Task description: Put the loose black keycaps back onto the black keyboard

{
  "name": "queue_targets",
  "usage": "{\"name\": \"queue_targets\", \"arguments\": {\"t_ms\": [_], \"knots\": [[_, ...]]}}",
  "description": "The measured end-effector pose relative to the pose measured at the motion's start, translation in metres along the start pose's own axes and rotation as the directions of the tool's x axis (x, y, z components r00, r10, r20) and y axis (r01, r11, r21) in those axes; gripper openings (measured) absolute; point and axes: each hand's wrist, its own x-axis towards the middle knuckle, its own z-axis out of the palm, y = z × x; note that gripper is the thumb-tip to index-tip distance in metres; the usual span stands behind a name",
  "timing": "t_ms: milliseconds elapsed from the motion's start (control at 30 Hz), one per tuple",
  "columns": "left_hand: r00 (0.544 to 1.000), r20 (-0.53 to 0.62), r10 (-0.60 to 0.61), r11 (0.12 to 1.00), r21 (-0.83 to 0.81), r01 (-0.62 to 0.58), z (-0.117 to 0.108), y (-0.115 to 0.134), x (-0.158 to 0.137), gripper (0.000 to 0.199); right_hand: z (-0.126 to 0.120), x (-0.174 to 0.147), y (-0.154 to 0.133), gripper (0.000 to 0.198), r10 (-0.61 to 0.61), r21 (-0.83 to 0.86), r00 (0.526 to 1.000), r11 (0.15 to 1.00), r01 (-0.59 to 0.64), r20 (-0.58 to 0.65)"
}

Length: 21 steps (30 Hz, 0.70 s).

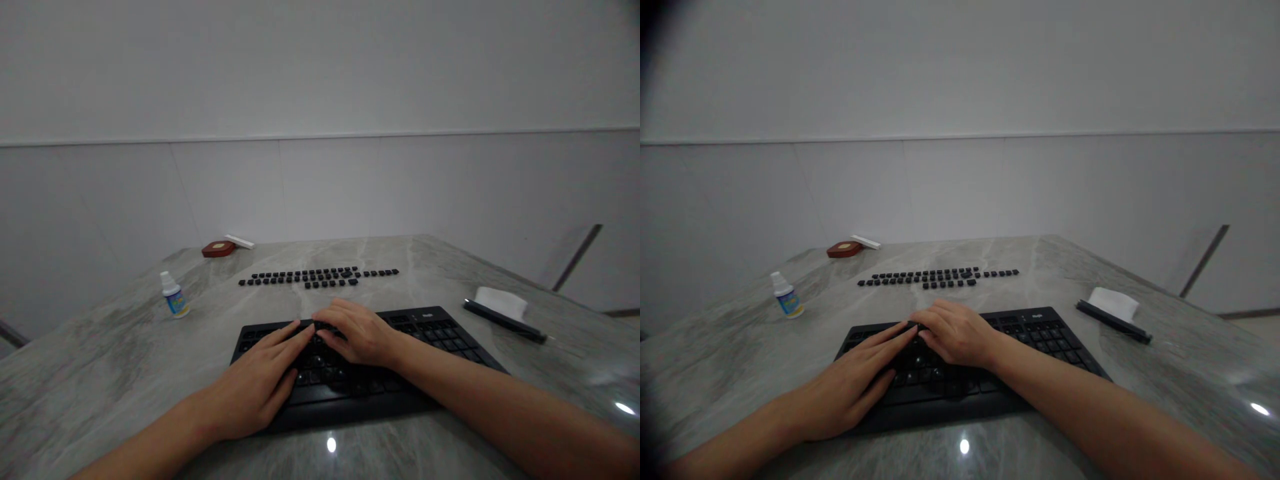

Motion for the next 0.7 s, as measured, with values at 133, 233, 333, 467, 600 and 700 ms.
{"name": "queue_targets", "arguments": {"t_ms": [133,233,333,467,600,700], "knots": [[1.000,0.000,0.007,1.000,0.003,-0.007,-0.0003,0.0000,0.0003,0.066,-0.0003,0.0001,0.0003,0.024,-0.016,-0.018,1.000,1.000,0.016,0.004],[1.000,-0.008,0.010,1.000,0.006,-0.010,-0.0001,-0.0007,-0.0002,0.064,-0.0013,-0.0010,0.0001,0.025,-0.002,-0.012,1.000,1.000,0.003,0.021],[1.000,-0.005,0.025,1.000,0.000,-0.025,-0.0001,-0.0012,-0.0007,0.059,-0.0025,-0.0026,0.0008,0.022,0.062,0.055,0.997,0.996,-0.064,0.048],[0.999,0.015,0.037,0.999,-0.002,-0.037,-0.0014,-0.0009,0.0000,0.052,-0.0025,-0.0045,0.0048,0.007,0.136,0.246,0.982,0.955,-0.165,0.129],[0.999,0.008,0.035,0.999,-0.027,-0.035,-0.0036,-0.0001,0.0016,0.051,-0.0008,-0.0055,0.0084,0.005,0.169,0.358,0.964,0.904,-0.234,0.204],[0.999,0.011,0.036,0.999,-0.030,-0.035,-0.0045,0.0000,0.0019,0.051,0.0008,-0.0061,0.0091,0.007,0.173,0.376,0.961,0.894,-0.245,0.217]]}}
